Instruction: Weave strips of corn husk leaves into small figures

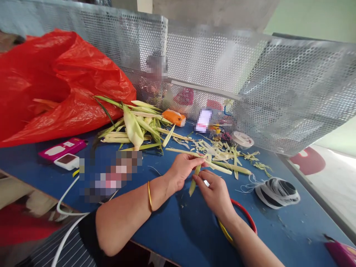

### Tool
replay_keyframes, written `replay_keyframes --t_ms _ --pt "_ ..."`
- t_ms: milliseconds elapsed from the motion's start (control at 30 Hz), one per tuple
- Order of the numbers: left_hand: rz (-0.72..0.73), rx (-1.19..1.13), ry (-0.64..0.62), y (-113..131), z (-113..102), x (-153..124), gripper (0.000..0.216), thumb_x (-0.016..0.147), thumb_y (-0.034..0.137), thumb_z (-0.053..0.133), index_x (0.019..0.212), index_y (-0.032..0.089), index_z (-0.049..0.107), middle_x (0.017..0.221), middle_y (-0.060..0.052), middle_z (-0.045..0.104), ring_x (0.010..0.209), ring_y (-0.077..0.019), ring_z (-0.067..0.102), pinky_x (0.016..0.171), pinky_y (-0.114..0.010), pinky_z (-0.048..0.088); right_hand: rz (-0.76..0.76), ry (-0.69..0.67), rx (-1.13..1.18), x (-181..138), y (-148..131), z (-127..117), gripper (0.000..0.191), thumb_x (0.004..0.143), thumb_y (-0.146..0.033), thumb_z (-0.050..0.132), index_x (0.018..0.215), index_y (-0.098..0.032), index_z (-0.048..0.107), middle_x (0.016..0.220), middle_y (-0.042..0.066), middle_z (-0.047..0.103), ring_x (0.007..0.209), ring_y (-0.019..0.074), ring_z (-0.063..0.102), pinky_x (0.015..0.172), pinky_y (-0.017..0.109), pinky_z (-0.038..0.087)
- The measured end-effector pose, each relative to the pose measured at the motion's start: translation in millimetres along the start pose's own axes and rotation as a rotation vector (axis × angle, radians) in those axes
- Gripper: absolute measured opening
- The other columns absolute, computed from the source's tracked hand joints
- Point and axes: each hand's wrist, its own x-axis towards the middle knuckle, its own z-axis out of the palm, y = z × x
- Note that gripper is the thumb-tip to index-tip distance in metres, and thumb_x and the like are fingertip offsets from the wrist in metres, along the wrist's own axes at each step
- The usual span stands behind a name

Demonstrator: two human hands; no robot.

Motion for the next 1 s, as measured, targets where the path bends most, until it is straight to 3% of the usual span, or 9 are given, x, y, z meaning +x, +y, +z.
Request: replay_keyframes --t_ms 133,300,467,567,667,733,833,933,1000 --pt "0.030 0.053 0.048 -1 -3 4 0.016 0.066 0.025 0.077 0.077 0.015 0.072 0.065 -0.002 0.067 0.064 -0.0108 0.058 0.066 -0.024 0.041 -0.210 0.035 -0.227 -1 -6 -13 0.035 0.098 -0.026 0.044 0.064 -0.020 0.053 0.065 0.000 0.055 0.061 0.0141 0.051 0.062 0.028 0.034" --pt "-0.085 0.038 -0.048 5 -7 5 0.023 0.070 0.033 0.076 0.077 0.013 0.069 0.066 -0.002 0.065 0.066 -0.0113 0.060 0.067 -0.025 0.042 -0.151 0.302 -0.504 6 2 -34 0.025 0.098 -0.036 0.046 0.098 -0.019 0.065 0.091 0.009 0.067 0.085 0.0243 0.059 0.077 0.035 0.039" --pt "-0.033 0.115 -0.014 1 -5 4 0.019 0.074 0.028 0.074 0.085 0.013 0.068 0.060 0.002 0.060 0.058 -0.0086 0.056 0.058 -0.021 0.040 -0.104 0.056 -0.347 11 10 -37 0.032 0.098 -0.035 0.045 0.073 -0.023 0.061 0.062 0.000 0.062 0.065 0.0181 0.058 0.074 0.031 0.040" --pt "-0.042 0.136 0.003 0 -6 6 0.015 0.077 0.027 0.072 0.082 0.013 0.067 0.060 0.002 0.059 0.052 -0.0069 0.053 0.053 -0.020 0.038 -0.034 0.128 -0.269 12 10 -41 0.034 0.098 -0.036 0.043 0.072 -0.022 0.061 0.067 0.002 0.065 0.070 0.0184 0.060 0.071 0.030 0.041" --pt "-0.134 0.115 -0.075 2 -7 5 0.020 0.074 0.030 0.075 0.078 0.013 0.066 0.060 0.003 0.058 0.049 -0.0055 0.050 0.050 -0.020 0.038 0.069 0.251 -0.153 15 16 -48 0.024 0.093 -0.039 0.049 0.099 -0.023 0.066 0.101 0.007 0.071 0.093 0.0224 0.065 0.076 0.032 0.046" --pt "-0.163 0.106 -0.127 4 -6 2 0.025 0.071 0.033 0.079 0.077 0.013 0.065 0.062 0.003 0.058 0.052 -0.0057 0.051 0.050 -0.020 0.039 0.083 0.166 -0.055 19 22 -50 0.029 0.089 -0.040 0.056 0.110 -0.023 0.065 0.111 0.008 0.071 0.103 0.0245 0.065 0.084 0.035 0.048" --pt "-0.161 0.130 -0.170 5 -4 -2 0.032 0.067 0.038 0.082 0.079 0.013 0.066 0.067 0.001 0.059 0.059 -0.0081 0.056 0.051 -0.020 0.042 0.072 0.007 -0.016 20 28 -48 0.022 0.088 -0.037 0.057 0.101 -0.025 0.070 0.099 0.004 0.075 0.096 0.0239 0.067 0.095 0.042 0.044" --pt "-0.143 0.164 -0.173 6 -3 -4 0.038 0.066 0.041 0.082 0.086 0.013 0.065 0.072 -0.001 0.062 0.060 -0.0098 0.059 0.047 -0.020 0.039 0.002 0.055 -0.116 19 27 -47 0.019 0.091 -0.033 0.054 0.088 -0.027 0.071 0.087 0.001 0.076 0.084 0.0208 0.068 0.108 0.048 0.032" --pt "-0.143 0.176 -0.160 6 -3 -3 0.039 0.066 0.041 0.082 0.087 0.013 0.064 0.073 -0.001 0.064 0.054 -0.0075 0.056 0.043 -0.018 0.032 -0.022 0.104 -0.145 18 25 -48 0.018 0.090 -0.033 0.056 0.085 -0.026 0.072 0.084 0.001 0.075 0.082 0.0203 0.068 0.107 0.047 0.033"
